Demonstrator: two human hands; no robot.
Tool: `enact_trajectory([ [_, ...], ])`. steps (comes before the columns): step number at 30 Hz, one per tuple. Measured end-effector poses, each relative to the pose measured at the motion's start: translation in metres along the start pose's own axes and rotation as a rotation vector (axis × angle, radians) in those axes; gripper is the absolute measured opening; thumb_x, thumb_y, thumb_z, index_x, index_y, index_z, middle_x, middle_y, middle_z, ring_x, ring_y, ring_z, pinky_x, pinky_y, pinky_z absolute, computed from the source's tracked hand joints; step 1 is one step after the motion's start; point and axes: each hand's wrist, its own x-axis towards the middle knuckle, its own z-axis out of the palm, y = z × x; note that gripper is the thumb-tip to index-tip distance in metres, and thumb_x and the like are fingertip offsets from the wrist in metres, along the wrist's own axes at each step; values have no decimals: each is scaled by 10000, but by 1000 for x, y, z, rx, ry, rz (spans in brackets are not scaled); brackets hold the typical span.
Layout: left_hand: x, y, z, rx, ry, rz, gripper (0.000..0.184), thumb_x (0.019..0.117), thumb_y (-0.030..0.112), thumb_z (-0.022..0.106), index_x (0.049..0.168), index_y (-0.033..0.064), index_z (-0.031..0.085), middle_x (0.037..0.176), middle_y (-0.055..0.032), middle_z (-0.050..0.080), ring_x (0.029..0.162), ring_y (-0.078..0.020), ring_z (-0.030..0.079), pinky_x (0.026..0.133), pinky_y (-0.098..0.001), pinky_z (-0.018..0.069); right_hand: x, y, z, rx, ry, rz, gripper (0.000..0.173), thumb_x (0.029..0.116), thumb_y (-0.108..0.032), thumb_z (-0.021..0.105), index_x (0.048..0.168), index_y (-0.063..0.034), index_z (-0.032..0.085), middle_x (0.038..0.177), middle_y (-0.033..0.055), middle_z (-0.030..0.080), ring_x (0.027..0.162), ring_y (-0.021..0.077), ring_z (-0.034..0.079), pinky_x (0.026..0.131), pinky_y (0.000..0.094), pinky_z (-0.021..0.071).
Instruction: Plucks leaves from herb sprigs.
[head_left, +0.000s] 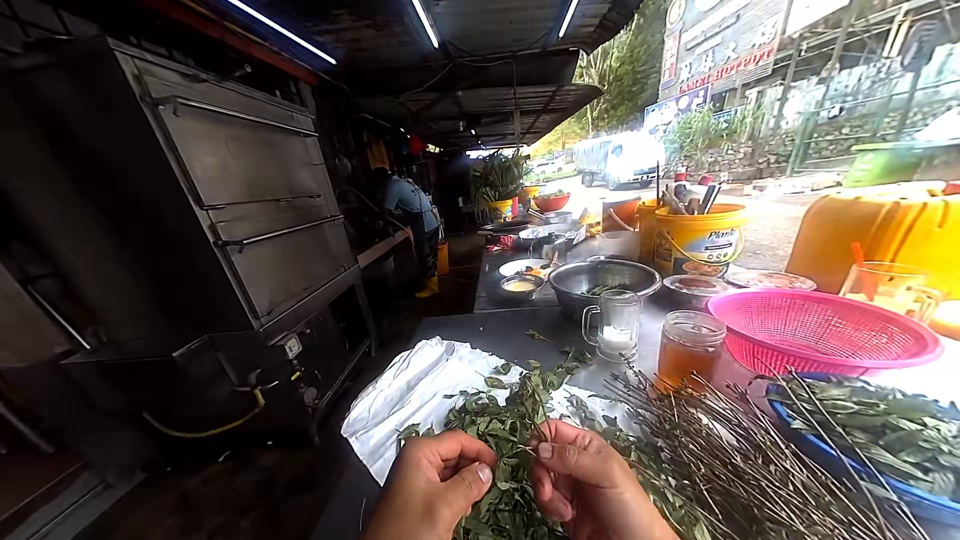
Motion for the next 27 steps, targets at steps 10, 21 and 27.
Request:
enact_trajectory([
  [10, 8, -21, 16, 863, 442, 393, 107, 766, 118, 589, 660, 126, 583, 731, 8, 597, 657, -111, 599, 546, -315, 506, -1, 2, 13, -92, 19, 52, 160, 966, -54, 571, 812, -66, 614, 571, 35, 574, 427, 56, 495, 408, 199, 400],
  [21, 6, 10, 4, 605, 149, 457, 221, 944, 210, 639, 1092, 130, 782, 782, 41, 616, 635, -33, 516, 559, -219, 448, -2, 0, 14, -95, 106, 4, 152, 979, -32, 558, 834, -46, 603, 579, 64, 605, 423, 62, 507, 397, 192, 393],
  [27, 3, -2, 33, 1097, 297, 605, 191, 857, 170, 573, 675, 129, 613, 631, -7, 546, 546, -148, 567, 443, -319, 440, -4, 1, 23, -243, 165, -19, 112, 957, 5, 607, 854, -39, 603, 586, 64, 619, 442, 60, 514, 405, 190, 368],
])
